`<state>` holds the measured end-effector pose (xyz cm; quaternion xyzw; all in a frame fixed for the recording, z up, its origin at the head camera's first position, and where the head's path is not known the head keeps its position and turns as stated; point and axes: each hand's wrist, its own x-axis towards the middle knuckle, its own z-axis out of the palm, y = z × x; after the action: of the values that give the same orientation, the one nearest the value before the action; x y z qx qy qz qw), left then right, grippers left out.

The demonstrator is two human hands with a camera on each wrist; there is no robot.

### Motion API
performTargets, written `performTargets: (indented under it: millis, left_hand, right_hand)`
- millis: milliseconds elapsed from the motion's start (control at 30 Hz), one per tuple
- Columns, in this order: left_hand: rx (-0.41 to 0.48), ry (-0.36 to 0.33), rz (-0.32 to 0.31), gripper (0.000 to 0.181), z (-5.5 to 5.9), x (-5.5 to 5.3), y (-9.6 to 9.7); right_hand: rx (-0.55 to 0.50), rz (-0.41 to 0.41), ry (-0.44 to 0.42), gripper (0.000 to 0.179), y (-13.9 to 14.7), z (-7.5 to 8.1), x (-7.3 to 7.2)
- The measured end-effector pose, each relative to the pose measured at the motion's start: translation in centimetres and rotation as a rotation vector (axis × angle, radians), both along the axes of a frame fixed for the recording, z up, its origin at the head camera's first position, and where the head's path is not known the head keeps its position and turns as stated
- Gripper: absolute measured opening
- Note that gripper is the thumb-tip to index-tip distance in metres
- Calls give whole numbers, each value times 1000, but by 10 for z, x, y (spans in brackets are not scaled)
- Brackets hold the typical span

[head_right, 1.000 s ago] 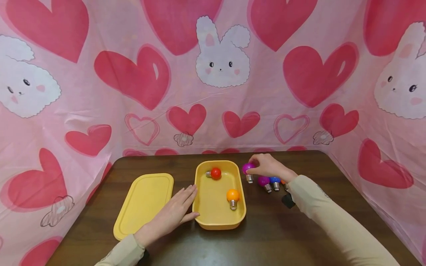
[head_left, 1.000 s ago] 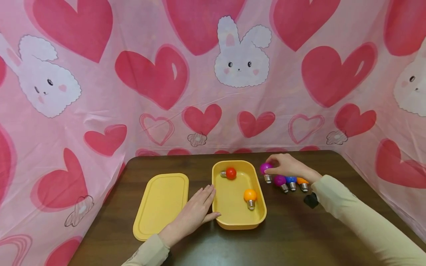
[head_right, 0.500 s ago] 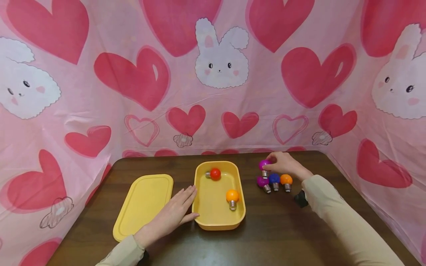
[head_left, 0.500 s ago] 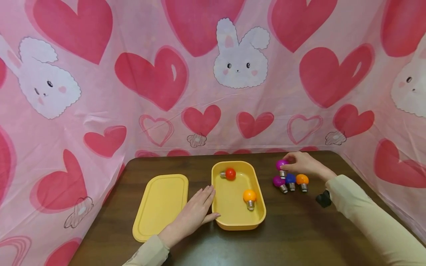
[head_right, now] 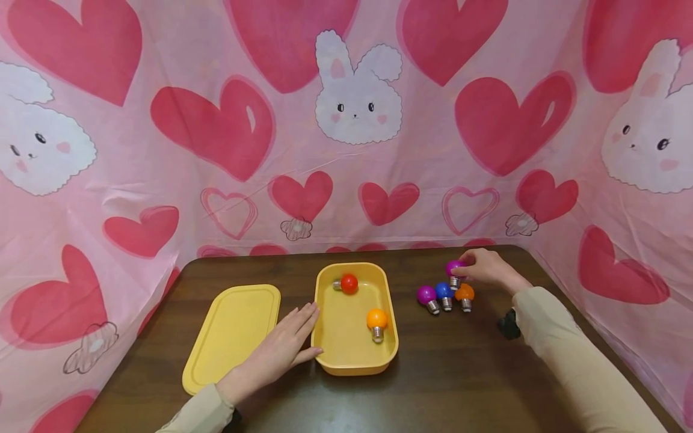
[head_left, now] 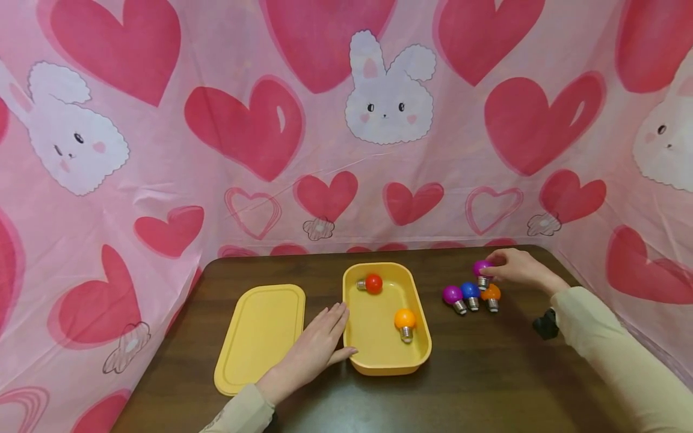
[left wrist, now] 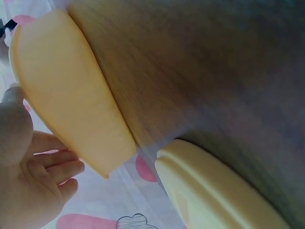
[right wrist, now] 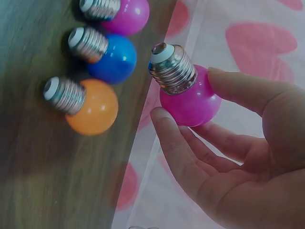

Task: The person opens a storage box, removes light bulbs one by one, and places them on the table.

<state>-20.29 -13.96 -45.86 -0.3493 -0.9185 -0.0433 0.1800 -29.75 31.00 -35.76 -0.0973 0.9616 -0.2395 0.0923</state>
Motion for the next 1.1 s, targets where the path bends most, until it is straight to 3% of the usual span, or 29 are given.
performTargets:
  millis: [300,533,1100]
  left_hand:
    - [-21,51,4,75,-2,-1,0]
    - [-12,41,-1,74,-2,-1,0]
    - [-11,37,-1,74,-1,-1,0]
  right_hand:
    - [43,-59,10,59,20,-6,0]
    - [40,-72,32,53,34,-15,0]
    - [-4,-119,-90,61,52,-27,4]
